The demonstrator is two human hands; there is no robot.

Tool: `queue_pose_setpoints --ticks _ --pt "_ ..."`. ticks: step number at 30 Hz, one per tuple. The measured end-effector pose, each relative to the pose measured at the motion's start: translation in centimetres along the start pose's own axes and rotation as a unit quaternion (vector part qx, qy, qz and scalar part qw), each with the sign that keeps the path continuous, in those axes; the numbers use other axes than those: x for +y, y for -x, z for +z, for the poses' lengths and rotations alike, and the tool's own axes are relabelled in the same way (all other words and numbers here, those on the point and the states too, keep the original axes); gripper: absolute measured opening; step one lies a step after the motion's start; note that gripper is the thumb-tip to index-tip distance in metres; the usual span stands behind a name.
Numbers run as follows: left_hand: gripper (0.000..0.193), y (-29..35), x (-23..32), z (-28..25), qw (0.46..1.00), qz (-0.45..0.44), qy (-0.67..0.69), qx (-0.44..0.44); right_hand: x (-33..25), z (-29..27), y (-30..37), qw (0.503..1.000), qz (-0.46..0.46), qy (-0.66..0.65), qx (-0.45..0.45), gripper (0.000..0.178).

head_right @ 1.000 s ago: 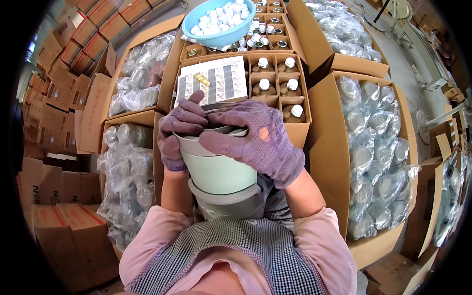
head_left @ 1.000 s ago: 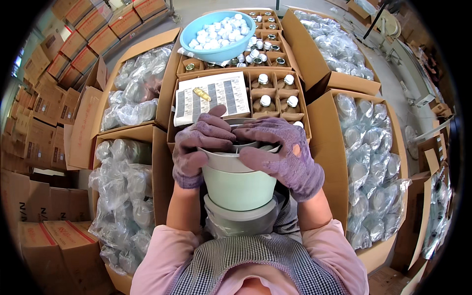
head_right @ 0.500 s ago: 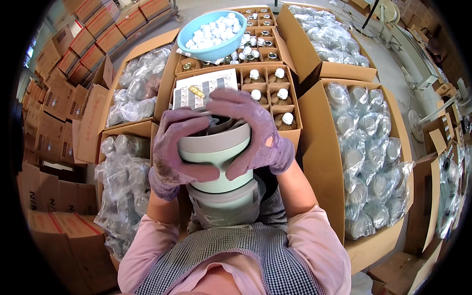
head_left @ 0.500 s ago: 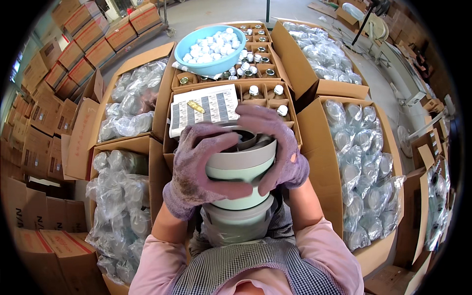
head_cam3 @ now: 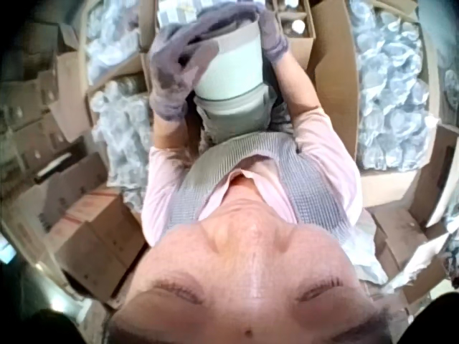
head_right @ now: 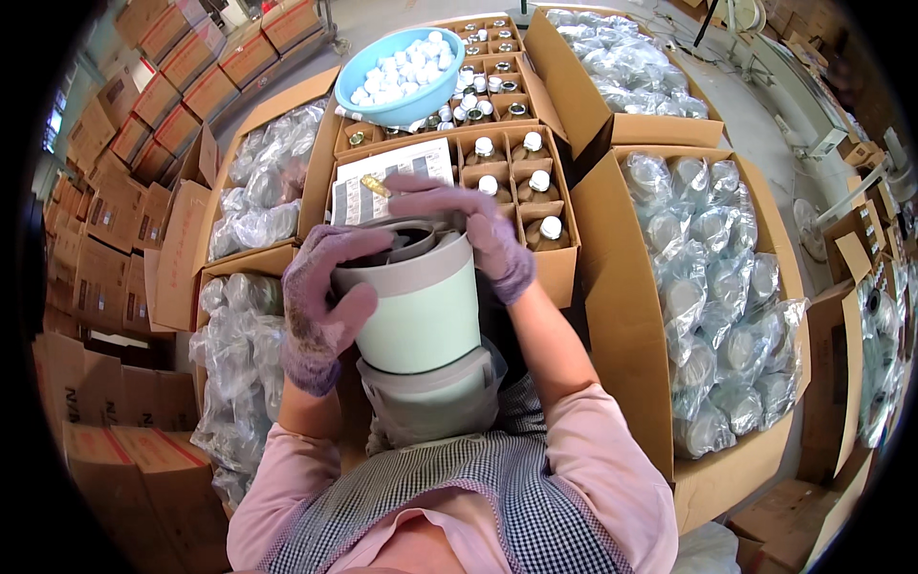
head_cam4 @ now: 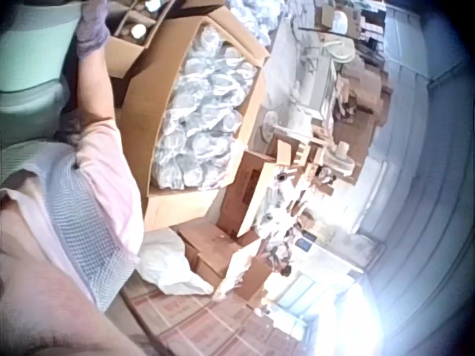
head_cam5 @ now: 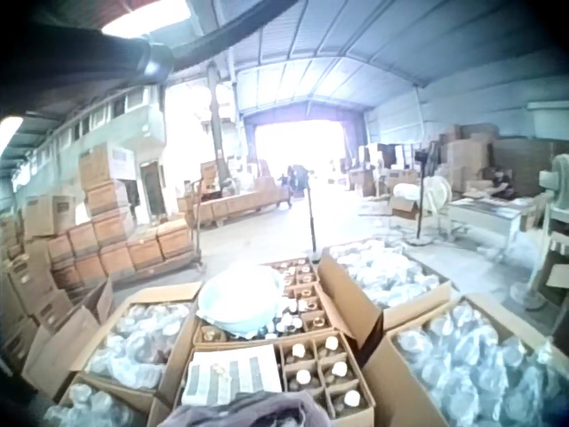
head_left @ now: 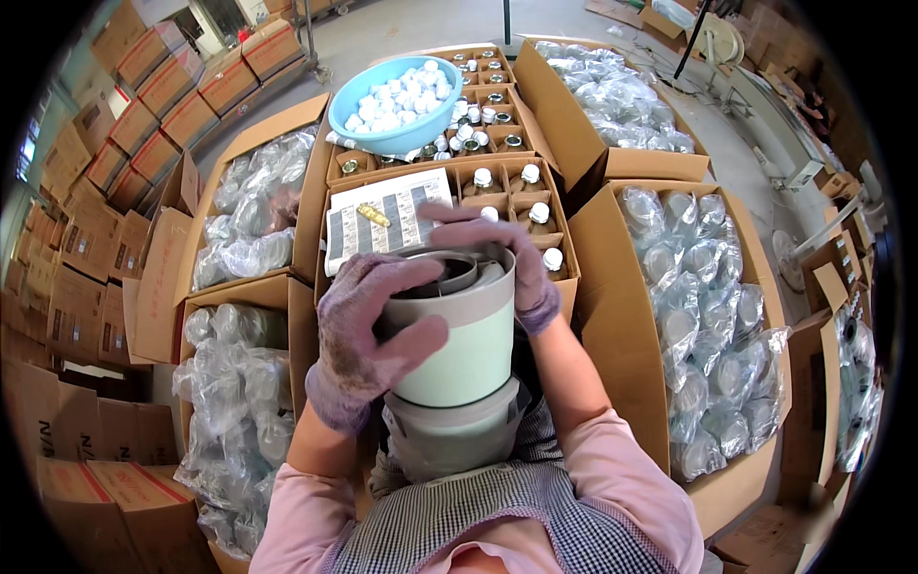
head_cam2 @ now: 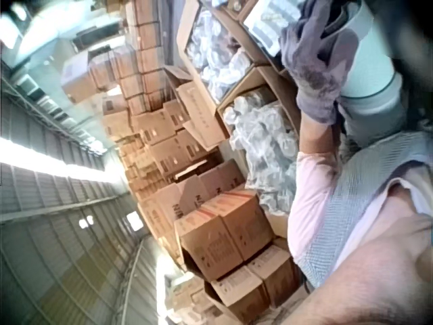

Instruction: The person unpacks a light green pitcher from a plastic bag, removes a label, and assembles it by inserting a metal filter and screwing on a lid. The person repeats the process with a beige pitcher, assembling it similarly and placing the finished units into a cardboard box.

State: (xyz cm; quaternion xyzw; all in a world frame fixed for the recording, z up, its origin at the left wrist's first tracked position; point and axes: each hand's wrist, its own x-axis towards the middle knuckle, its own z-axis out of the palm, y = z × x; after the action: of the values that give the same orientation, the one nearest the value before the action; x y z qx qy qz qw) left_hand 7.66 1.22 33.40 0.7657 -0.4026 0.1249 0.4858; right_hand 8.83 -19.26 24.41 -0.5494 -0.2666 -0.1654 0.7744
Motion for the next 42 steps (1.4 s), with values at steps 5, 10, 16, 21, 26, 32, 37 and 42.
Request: queue_pose_setpoints --ticks 5,10,16,21,26,32,37,42 --pt "0.031 1.4 -1.8 -0.7 0.996 0.04 0.082 0.015 -1.2 1.5 0.3 0.994 -0.048 0.078 -0.056 0.033" --pt "0.043 0.5 -4.9 0.0 0.978 0.098 0.185 0.0 -3.9 1.5 0.8 0.974 -0.004 0.218 -0.063 0.02" --pt "0.049 4.0 -8.3 4.9 0.789 -0.19 0.583 -0.016 -11.4 -0.7 -2.2 0.942 -0.002 0.112 -0.318 0.043" --pt "0.045 7.9 -6.4 6.8 0.904 -0.176 0.323 -0.217 -19.1 -0.3 -0.3 0.871 0.059 0.419 -0.251 0.027" --pt "0.082 9.1 0.8 3.7 0.948 -0.193 0.183 -0.174 -19.3 -2.3 2.9 0.815 0.162 0.528 -0.175 0.032" --pt "0.093 11.4 1.8 5.6 0.972 -0.212 0.067 -0.07 -17.3 -2.3 2.2 0.791 0.249 0.531 -0.171 0.026" --pt "0.076 10.9 0.9 5.3 0.966 -0.248 0.021 -0.072 -14.0 -3.5 0.7 0.808 0.267 0.5 -0.161 0.028" --pt "0.083 11.7 -3.7 -1.2 0.935 -0.108 0.281 -0.186 -13.6 -4.1 -0.8 0.82 0.222 0.481 -0.217 0.033"
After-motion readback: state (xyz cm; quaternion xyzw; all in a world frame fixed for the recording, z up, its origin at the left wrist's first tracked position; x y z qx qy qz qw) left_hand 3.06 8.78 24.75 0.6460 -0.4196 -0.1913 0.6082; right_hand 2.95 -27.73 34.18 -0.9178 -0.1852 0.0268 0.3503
